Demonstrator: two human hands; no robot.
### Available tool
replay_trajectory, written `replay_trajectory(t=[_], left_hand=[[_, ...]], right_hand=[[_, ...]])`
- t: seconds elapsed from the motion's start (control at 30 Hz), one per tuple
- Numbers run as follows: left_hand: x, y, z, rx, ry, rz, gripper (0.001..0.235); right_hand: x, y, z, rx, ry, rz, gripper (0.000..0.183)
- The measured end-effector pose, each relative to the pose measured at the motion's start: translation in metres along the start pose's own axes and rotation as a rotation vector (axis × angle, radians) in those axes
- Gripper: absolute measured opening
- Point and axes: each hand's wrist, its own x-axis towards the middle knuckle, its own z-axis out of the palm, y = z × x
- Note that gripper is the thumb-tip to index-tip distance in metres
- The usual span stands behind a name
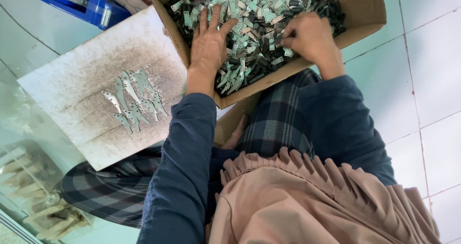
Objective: Picking small metal components from a box, arranging them on a board for counting or inspection, and then placing them into small plastic bags.
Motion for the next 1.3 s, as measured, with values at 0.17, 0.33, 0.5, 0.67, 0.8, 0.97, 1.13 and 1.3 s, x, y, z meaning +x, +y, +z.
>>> replay_trajectory(t=[0.17,0.33,0.5,0.67,0.8,0.97,1.13,1.3], left_hand=[[0.002,-0.002,0.002,0.012,0.006,0.013,0.109],[-0.001,0.002,-0.005,-0.013,-0.022,-0.015,0.106],[0.001,0.000,-0.001,-0.015,-0.025,-0.009,0.108],[0.008,-0.011,0.014,0.010,0.035,0.036,0.103],[0.010,-0.014,0.019,-0.006,0.087,0.059,0.099],[0.011,-0.014,0.020,-0.003,0.097,0.005,0.105],[0.014,-0.018,0.028,0.093,0.224,-0.041,0.112],[0.024,-0.026,0.045,0.188,0.235,-0.176,0.110]], right_hand=[[-0.006,0.024,-0.017,0.360,0.068,0.007,0.006],[-0.016,-0.036,-0.032,0.302,-0.171,0.006,0.008],[-0.012,-0.065,0.000,0.315,-0.244,-0.267,0.015],[0.024,-0.069,0.021,0.038,-0.039,-0.304,0.023],[0.047,-0.080,0.041,-0.106,-0.139,-0.274,0.038],[0.050,-0.069,0.035,-0.008,-0.196,-0.100,0.018],[0.060,-0.040,0.046,0.001,-0.079,0.059,0.016],[0.075,-0.014,0.074,-0.165,0.396,0.027,0.020]])
